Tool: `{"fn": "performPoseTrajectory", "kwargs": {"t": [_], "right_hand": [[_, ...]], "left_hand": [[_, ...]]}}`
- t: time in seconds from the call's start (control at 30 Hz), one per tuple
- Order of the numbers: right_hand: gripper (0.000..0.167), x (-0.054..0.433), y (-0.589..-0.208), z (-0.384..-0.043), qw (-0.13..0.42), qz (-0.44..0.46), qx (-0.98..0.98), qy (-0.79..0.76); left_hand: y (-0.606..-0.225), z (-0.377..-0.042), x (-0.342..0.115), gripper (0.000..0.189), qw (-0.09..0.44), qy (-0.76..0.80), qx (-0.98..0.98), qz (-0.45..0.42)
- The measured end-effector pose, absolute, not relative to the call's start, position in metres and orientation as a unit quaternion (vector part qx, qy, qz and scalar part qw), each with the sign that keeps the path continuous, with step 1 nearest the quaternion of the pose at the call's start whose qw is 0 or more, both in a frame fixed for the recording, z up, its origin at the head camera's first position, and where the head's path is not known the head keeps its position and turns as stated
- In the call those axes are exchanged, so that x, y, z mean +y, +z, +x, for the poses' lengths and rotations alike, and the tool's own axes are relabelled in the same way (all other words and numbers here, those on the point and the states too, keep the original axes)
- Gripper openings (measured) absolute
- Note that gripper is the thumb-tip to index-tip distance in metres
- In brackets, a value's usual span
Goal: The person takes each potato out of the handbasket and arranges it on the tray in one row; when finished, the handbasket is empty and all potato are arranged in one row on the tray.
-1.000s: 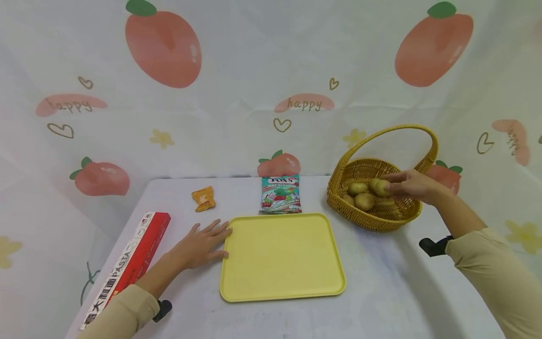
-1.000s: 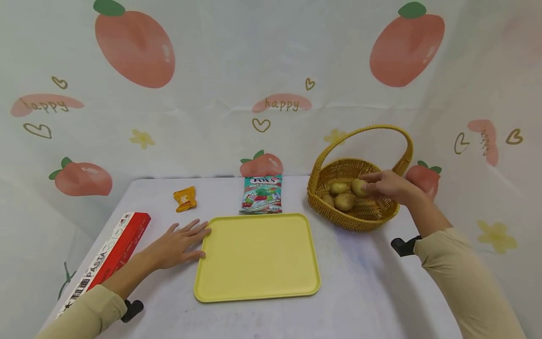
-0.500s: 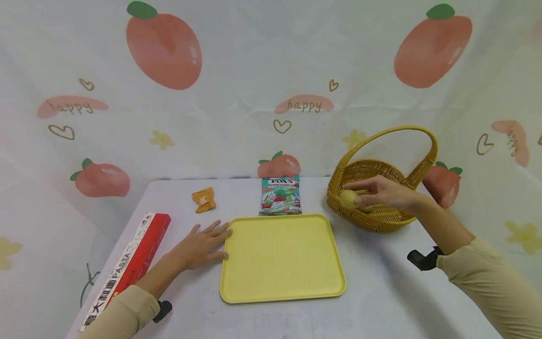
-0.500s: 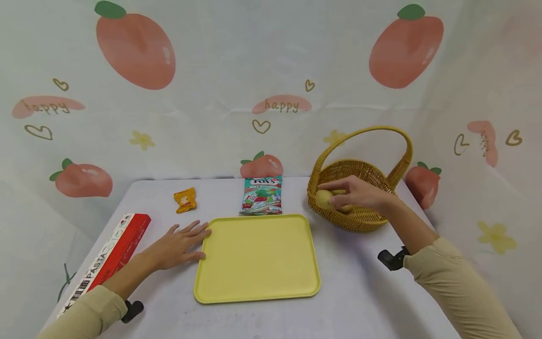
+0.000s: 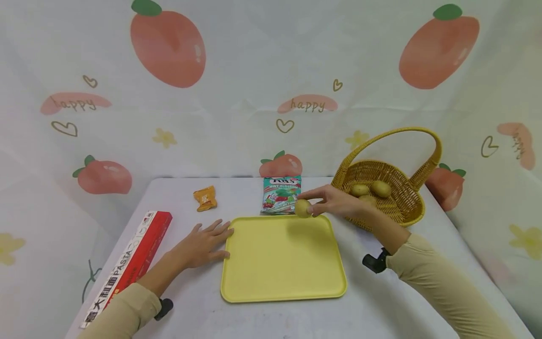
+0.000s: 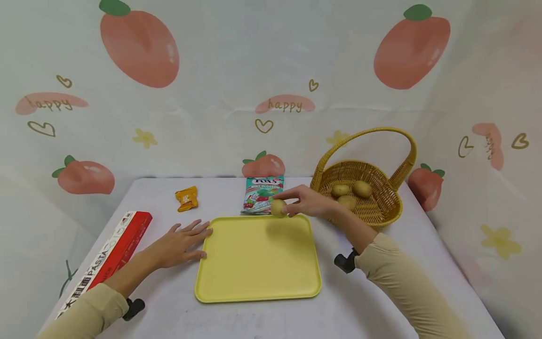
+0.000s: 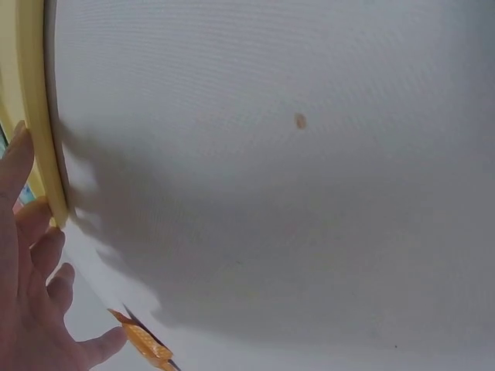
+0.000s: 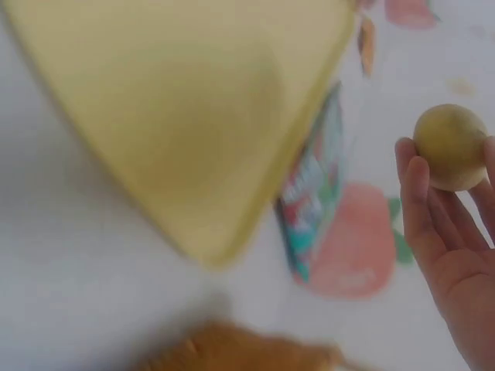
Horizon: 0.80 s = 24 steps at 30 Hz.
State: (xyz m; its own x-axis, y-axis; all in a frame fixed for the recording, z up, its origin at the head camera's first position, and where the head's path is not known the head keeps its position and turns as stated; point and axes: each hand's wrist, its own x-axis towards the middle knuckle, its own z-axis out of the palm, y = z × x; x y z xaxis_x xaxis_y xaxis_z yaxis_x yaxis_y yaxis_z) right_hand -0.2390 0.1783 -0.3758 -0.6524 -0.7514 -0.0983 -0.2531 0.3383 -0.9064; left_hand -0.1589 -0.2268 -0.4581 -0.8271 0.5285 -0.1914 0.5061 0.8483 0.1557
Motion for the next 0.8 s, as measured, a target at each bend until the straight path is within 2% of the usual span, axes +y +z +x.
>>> {"fn": "performPoseTrajectory", "kwargs": {"t": [0.2,0.53,0.8], "right_hand": [[0.049,0.139,-0.41,-0.239,0.278,-0.304,0.761,-0.501],[0.043,0.082,-0.449,-0.233,0.185,-0.303,0.799,-0.485],[0.043,0.042,-0.46,-0.23,0.173,-0.314,0.798,-0.485]], "left_hand": [[-0.458,-0.159,-0.227,0.073,0.12,0.055,0.954,0.27],[-0.457,-0.159,-0.227,0.073,0.124,0.059,0.952,0.272],[-0.455,-0.158,-0.226,0.072,0.121,0.062,0.952,0.275]]}}
